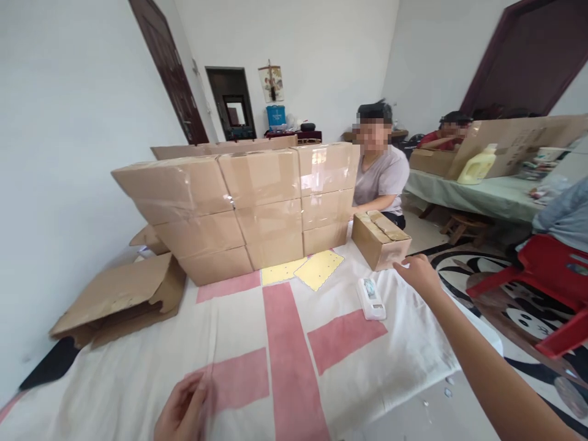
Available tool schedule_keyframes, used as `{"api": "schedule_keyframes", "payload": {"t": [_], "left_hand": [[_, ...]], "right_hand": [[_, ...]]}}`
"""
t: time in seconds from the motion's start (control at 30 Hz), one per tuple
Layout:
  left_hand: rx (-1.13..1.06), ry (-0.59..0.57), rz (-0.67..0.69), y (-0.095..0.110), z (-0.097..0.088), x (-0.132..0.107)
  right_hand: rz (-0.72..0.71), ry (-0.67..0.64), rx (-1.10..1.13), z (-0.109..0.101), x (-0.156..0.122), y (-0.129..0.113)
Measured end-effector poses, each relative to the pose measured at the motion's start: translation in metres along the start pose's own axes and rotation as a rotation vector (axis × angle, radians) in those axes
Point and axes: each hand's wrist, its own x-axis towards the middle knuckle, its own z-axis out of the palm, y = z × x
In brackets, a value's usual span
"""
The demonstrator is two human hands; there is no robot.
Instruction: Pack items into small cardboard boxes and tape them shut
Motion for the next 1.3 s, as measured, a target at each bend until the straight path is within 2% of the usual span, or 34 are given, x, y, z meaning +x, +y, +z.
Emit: {"api": "schedule_keyframes", "payload": {"t": [0.1,0.17,0.23,0.3,0.33,0.37,0.47,0.57,0.63,0.73,0.8,0.87,0.93,0.97,1.03,1.1,1.13,1.23,1.3], "left_hand": [[0.02,0.128,0.091,0.006,-0.027,0.021],[0.017,0.291,0.209,0.009,-0.056,0.053],[-0.01,0.554,0.309,0.012,-0.089,0.097],[-0.032,0.75,0.366,0.014,-0.119,0.147],[-0.05,0.81,0.358,0.014,-0.131,0.17],[-0.085,0.833,0.328,0.013,-0.139,0.192],[-0.188,0.73,0.312,0.003,-0.148,0.242],[-0.206,0.57,0.35,-0.014,-0.142,0.265],[-0.196,0.499,0.374,-0.024,-0.138,0.272],[-0.16,0.439,0.404,-0.031,-0.136,0.272],[-0.164,0.459,0.425,-0.03,-0.14,0.268],[-0.234,0.613,0.444,-0.025,-0.149,0.26],[-0.305,0.804,0.454,-0.017,-0.162,0.249],[-0.327,0.863,0.452,-0.013,-0.169,0.244],[-0.325,0.872,0.431,-0.004,-0.179,0.234],[-0.323,0.823,0.395,0.002,-0.181,0.226],[-0.323,0.796,0.372,0.003,-0.177,0.224],[-0.305,0.728,0.28,0.004,-0.152,0.226],[-0.249,0.691,0.201,0.003,-0.131,0.236]], "right_hand": [[-0.168,0.093,0.048,-0.002,-0.025,-0.035],[-0.366,0.11,0.175,0.008,-0.045,-0.083],[-0.598,0.02,0.321,0.023,-0.069,-0.146],[-0.775,-0.096,0.388,0.043,-0.1,-0.22],[-0.847,-0.16,0.422,0.054,-0.117,-0.258],[-0.917,-0.289,0.495,0.067,-0.134,-0.296],[-1.088,-0.536,0.606,0.108,-0.185,-0.398],[-1.161,-0.668,0.689,0.148,-0.224,-0.476],[-1.139,-0.695,0.712,0.171,-0.241,-0.513],[-1.043,-0.625,0.749,0.194,-0.252,-0.547],[-0.989,-0.511,0.837,0.198,-0.253,-0.556],[-0.977,-0.362,0.926,0.191,-0.254,-0.552],[-1.003,-0.226,0.949,0.176,-0.256,-0.533],[-1.007,-0.178,0.957,0.165,-0.256,-0.518],[-1.052,-0.216,1.001,0.141,-0.255,-0.478],[-1.001,-0.225,1.0,0.115,-0.25,-0.429],[-0.895,-0.243,0.983,0.101,-0.246,-0.404],[-0.507,-0.04,0.998,0.063,-0.232,-0.331],[-0.337,-0.01,0.97,0.048,-0.226,-0.29]]}}
